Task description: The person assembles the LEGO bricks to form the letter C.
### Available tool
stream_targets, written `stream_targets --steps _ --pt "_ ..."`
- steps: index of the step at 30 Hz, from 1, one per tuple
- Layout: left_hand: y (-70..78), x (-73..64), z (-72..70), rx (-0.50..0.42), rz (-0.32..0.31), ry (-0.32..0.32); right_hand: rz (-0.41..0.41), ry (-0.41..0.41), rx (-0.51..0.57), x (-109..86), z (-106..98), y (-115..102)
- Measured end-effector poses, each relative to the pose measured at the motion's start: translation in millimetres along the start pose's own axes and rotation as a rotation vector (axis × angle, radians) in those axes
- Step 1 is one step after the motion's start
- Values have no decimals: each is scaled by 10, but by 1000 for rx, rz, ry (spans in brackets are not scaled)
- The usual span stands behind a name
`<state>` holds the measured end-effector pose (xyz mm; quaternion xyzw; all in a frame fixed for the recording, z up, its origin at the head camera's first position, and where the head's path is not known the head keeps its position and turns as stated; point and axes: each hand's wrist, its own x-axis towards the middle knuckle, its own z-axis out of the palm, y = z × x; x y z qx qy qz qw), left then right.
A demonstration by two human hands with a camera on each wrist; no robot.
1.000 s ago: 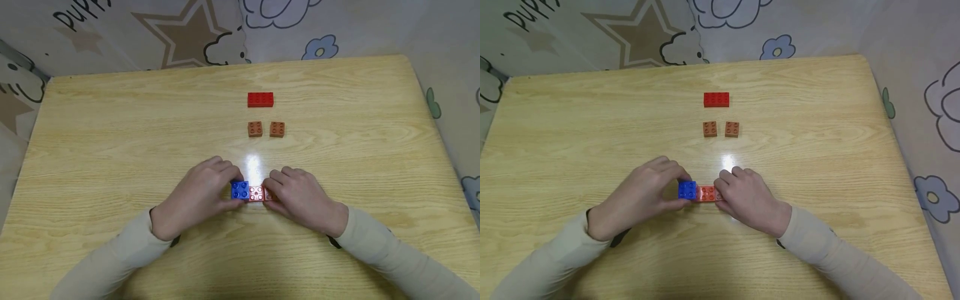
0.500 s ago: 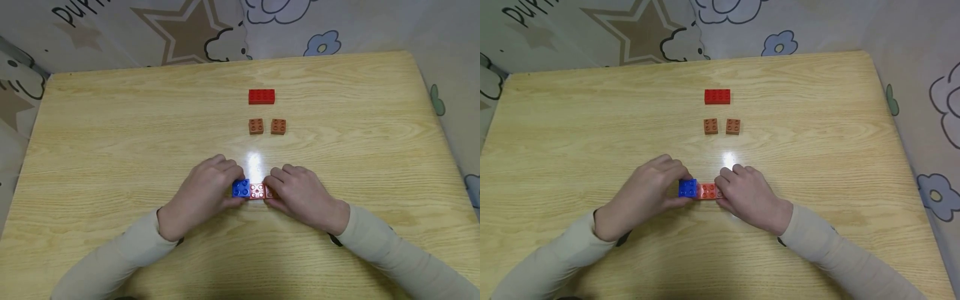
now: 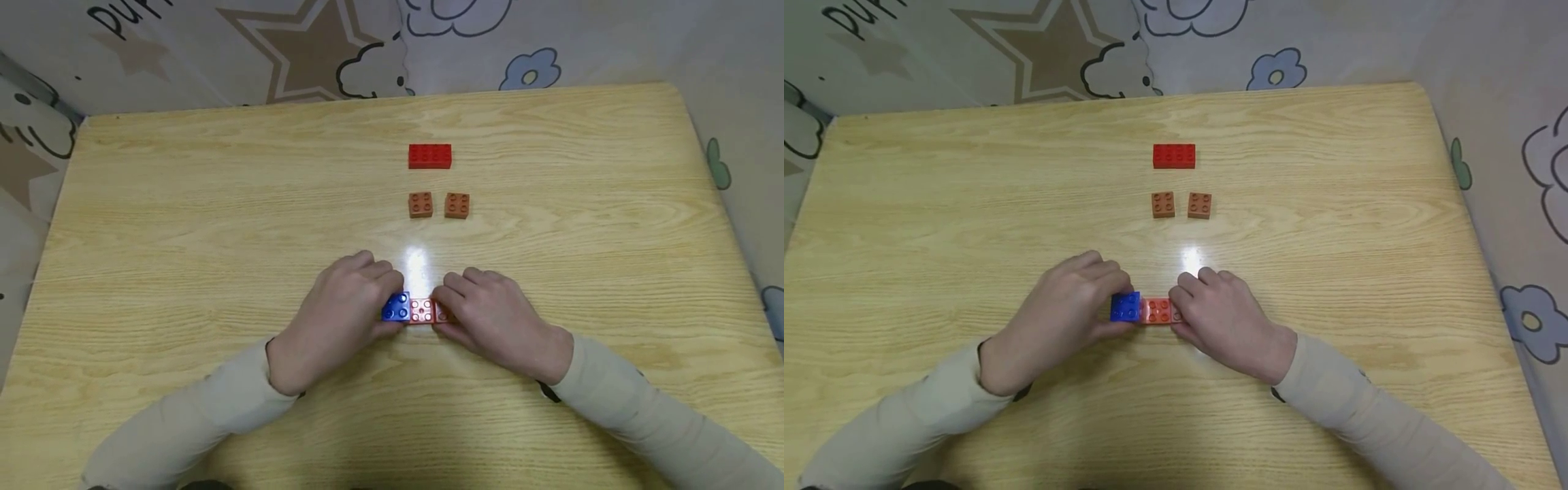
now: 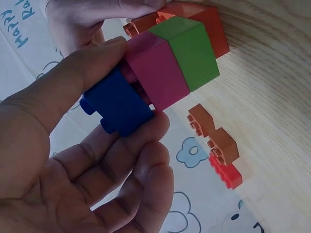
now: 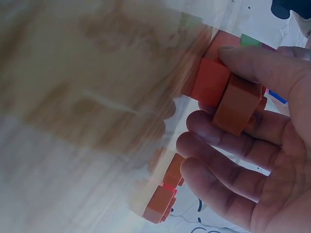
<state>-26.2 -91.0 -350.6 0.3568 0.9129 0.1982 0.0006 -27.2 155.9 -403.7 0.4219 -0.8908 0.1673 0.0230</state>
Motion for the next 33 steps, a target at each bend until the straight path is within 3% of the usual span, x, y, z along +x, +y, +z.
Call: stream_targets --steps 10,14,21,33 --pt "68 19 23 70 -16 -3 2 5 10 -1 -4 0" --pt "76 21 23 59 -25 0 2 3 9 0 0 2" --pt "30 5 43 -4 -49 -6 -7 18 10 12 -1 4" --pt "-63 -62 148 -161 -81 65 4 6 10 3 -19 -5"
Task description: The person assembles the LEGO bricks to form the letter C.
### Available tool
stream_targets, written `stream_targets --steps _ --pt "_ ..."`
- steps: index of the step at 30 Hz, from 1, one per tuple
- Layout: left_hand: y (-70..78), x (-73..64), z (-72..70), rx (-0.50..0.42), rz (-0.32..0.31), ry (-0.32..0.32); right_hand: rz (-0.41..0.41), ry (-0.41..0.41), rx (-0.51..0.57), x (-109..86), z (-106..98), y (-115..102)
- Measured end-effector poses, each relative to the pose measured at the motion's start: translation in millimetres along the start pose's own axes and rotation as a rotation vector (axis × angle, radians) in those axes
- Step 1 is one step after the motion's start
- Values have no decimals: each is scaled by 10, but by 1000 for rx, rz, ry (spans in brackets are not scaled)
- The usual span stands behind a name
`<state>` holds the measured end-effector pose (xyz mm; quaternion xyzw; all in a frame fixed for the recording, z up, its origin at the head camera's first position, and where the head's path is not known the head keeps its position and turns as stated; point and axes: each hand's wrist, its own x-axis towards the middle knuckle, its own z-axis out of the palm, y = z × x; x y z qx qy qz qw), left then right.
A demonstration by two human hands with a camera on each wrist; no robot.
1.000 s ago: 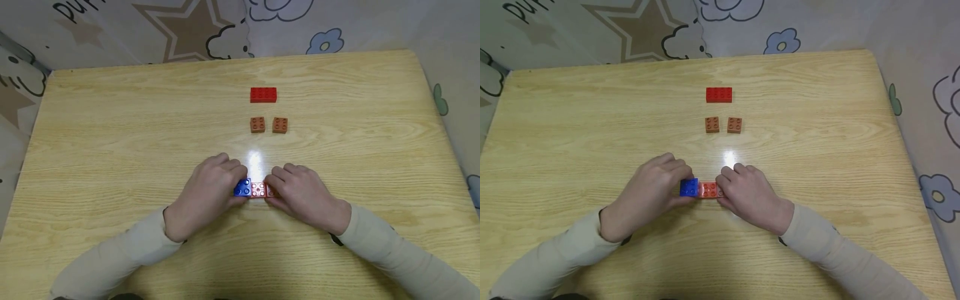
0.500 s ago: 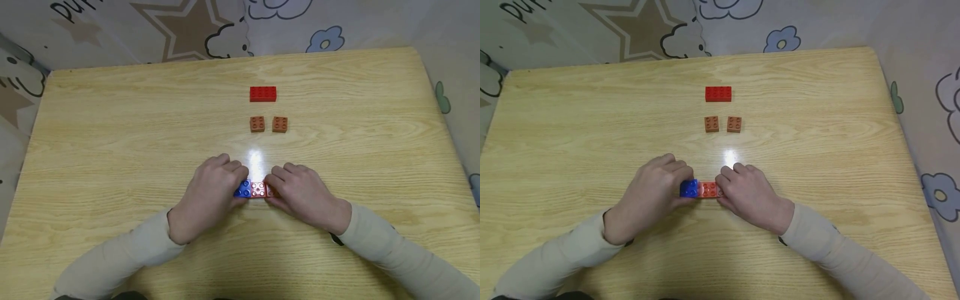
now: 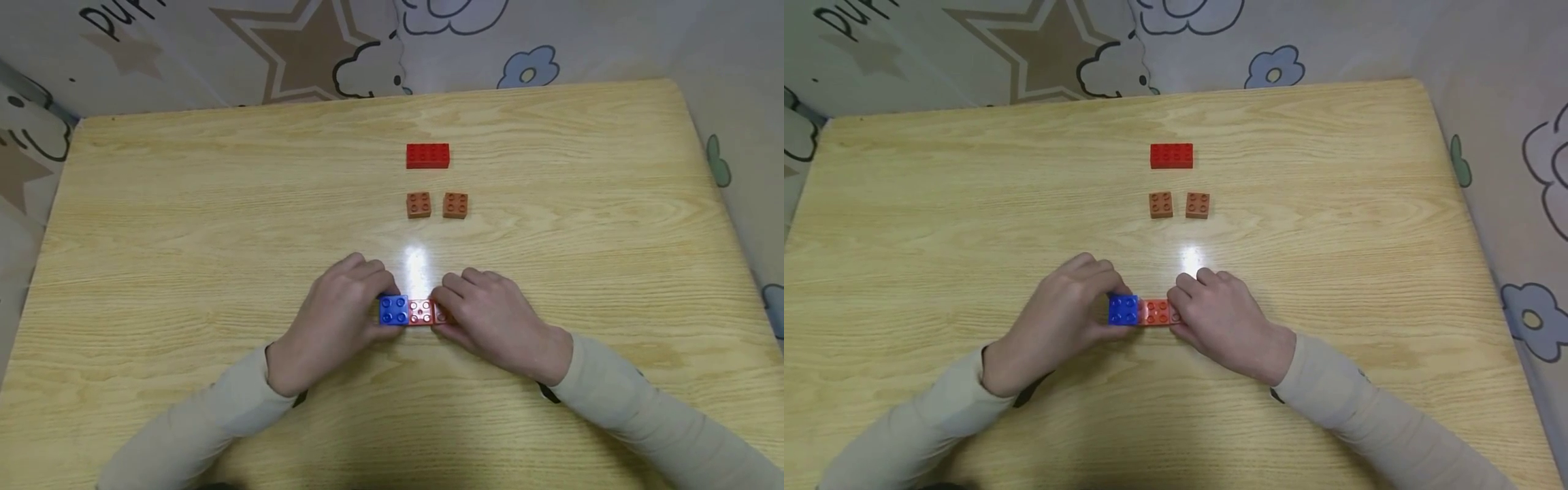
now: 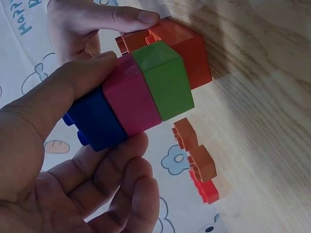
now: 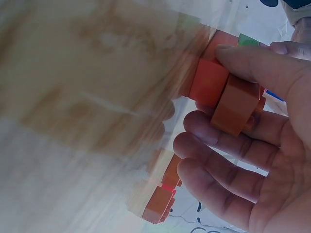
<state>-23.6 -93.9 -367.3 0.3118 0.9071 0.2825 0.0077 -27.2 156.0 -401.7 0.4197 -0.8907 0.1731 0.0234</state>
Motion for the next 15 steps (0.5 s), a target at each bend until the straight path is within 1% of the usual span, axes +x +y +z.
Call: stream_targets --steps 10,12,15 --pt "-11 7 5 -9 -3 -6 -4 2 -18 -4 17 4" --pt "-8 5 -1 -9 -9 -16 -6 3 -20 -2 20 1" --pt "-1 17 -25 -7 -29 -48 -8 5 -21 -1 17 8"
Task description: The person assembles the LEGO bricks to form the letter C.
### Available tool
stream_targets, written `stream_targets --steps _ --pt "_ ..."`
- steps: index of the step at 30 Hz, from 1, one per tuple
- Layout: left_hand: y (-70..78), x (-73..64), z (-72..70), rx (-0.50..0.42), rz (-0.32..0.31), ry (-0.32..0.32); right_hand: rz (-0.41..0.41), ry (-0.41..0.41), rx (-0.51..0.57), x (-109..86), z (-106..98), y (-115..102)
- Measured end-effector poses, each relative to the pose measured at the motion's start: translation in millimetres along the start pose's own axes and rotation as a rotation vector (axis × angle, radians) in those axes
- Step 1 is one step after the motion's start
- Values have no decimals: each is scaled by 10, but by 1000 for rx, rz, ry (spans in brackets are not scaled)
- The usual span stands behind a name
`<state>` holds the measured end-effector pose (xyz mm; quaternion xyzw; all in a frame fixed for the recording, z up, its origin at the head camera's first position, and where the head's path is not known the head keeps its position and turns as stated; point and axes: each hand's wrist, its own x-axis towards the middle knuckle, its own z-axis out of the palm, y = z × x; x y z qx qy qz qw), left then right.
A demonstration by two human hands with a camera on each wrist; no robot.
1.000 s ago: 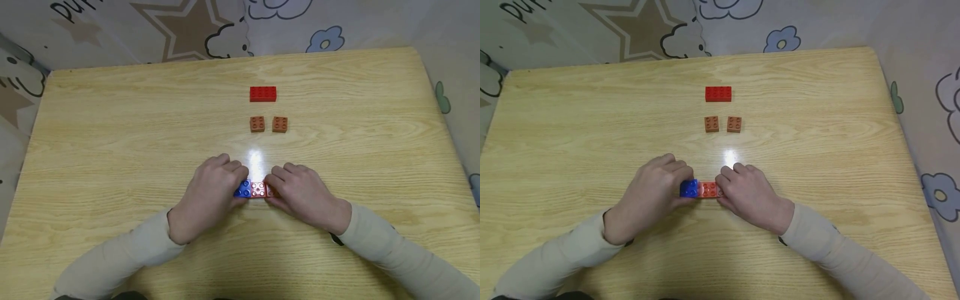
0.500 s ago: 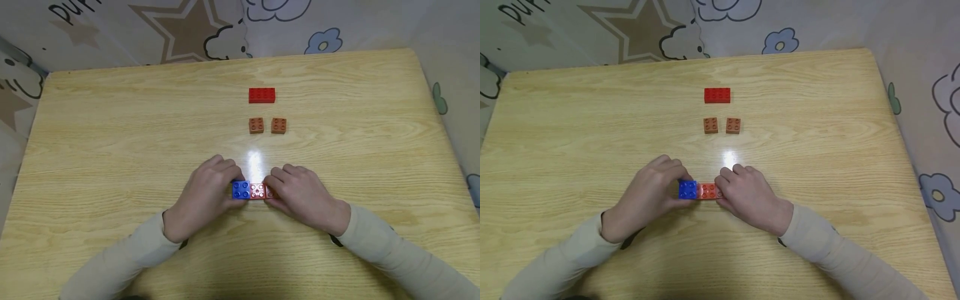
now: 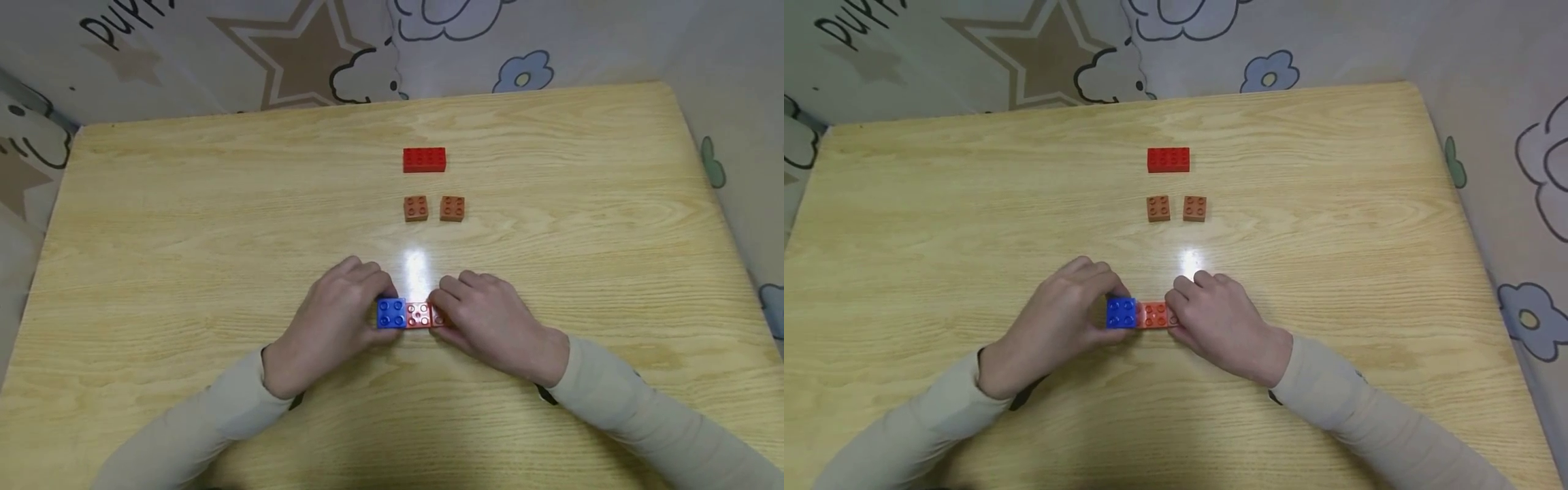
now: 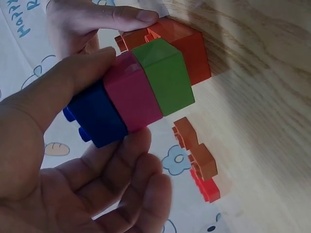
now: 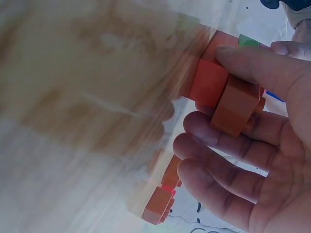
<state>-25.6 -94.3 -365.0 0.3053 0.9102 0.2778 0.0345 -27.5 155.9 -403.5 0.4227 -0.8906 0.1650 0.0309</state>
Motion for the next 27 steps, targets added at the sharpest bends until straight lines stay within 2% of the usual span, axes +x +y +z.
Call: stream_targets --steps 5,7,12,14,17,21,27 --pt "23 11 -68 4 -87 -76 -5 -4 -18 7 -2 -5" --pt "44 25 -114 -6 -119 -87 -7 -1 -25 8 -4 -8" --pt "57 121 -249 -50 -136 -22 -10 15 -22 -4 3 -4" --pt "30 183 -298 -63 -134 12 -12 18 -20 -6 8 -1" --pt "-32 296 -354 -79 -150 31 -12 14 -21 -8 7 -1" --pt "-152 492 -371 -96 -172 1 -3 2 -25 -9 -15 -7" --pt "-350 779 -319 -113 -209 -55 -4 -5 -21 -5 -21 -9"
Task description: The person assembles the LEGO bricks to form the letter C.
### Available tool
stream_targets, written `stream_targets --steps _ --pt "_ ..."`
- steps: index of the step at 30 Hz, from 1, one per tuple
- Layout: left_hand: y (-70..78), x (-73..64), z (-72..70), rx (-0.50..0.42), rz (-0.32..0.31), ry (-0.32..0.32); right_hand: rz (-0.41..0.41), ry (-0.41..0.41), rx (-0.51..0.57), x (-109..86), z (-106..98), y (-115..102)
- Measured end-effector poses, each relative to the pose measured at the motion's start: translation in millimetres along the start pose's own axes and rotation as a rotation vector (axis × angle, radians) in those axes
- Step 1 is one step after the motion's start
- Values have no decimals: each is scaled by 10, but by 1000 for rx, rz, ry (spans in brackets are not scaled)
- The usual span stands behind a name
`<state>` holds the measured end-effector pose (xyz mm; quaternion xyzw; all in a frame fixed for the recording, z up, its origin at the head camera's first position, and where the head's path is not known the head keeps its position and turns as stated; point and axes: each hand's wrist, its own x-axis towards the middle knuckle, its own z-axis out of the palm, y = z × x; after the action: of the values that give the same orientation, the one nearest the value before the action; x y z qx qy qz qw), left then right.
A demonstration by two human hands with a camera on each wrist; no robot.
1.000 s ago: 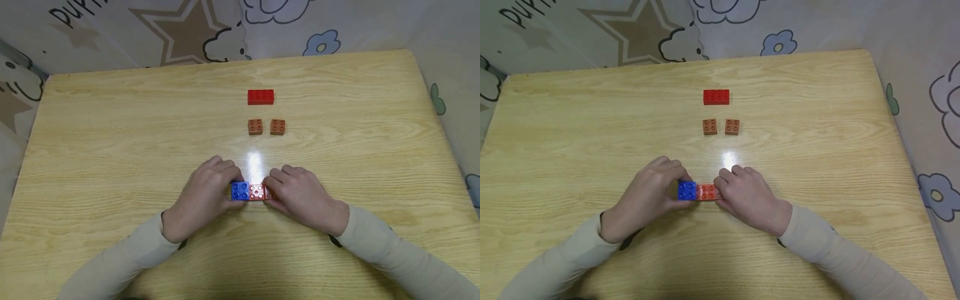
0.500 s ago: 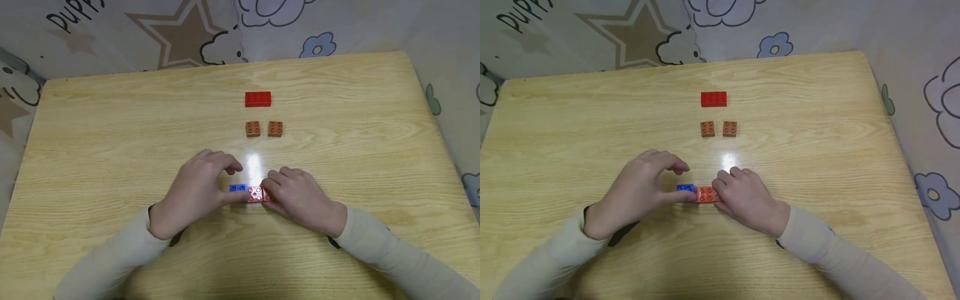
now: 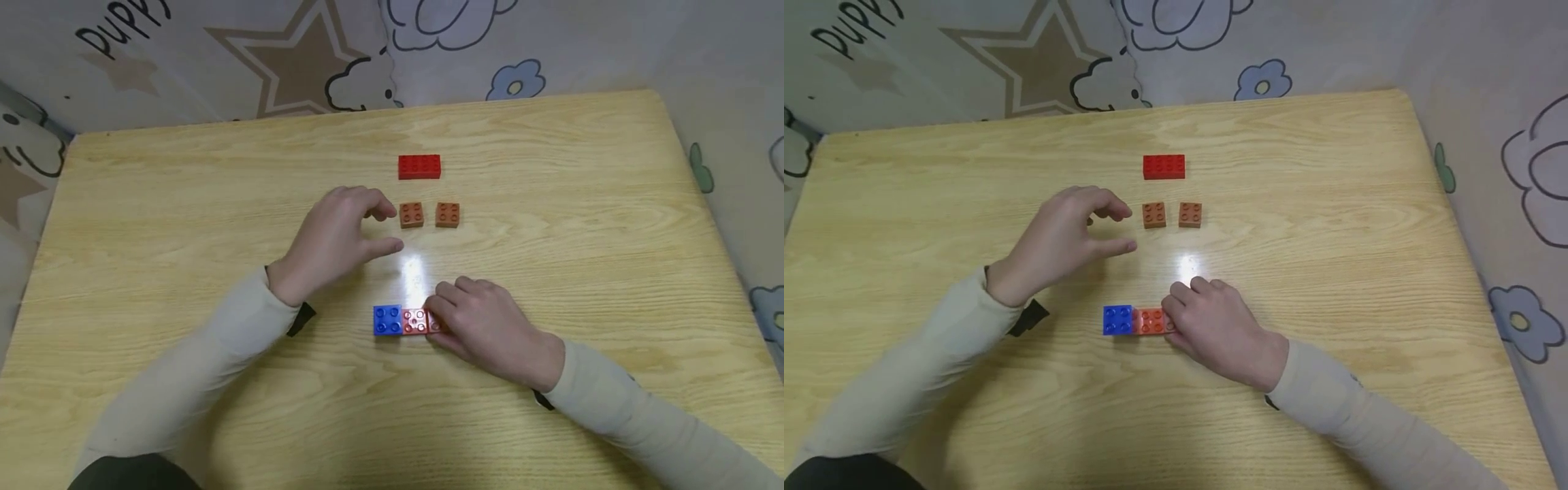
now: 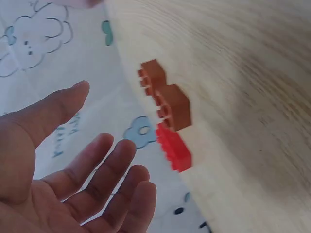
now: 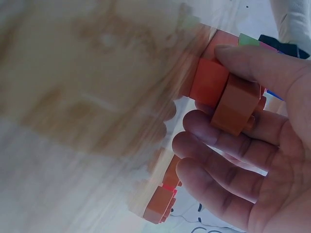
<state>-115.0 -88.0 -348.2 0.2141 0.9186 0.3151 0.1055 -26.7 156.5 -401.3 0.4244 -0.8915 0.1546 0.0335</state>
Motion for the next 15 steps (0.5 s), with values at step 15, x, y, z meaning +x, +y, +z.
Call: stream_targets --steps 15 --pt "-153 570 275 123 -50 -103 9 -11 -9 -9 10 2"
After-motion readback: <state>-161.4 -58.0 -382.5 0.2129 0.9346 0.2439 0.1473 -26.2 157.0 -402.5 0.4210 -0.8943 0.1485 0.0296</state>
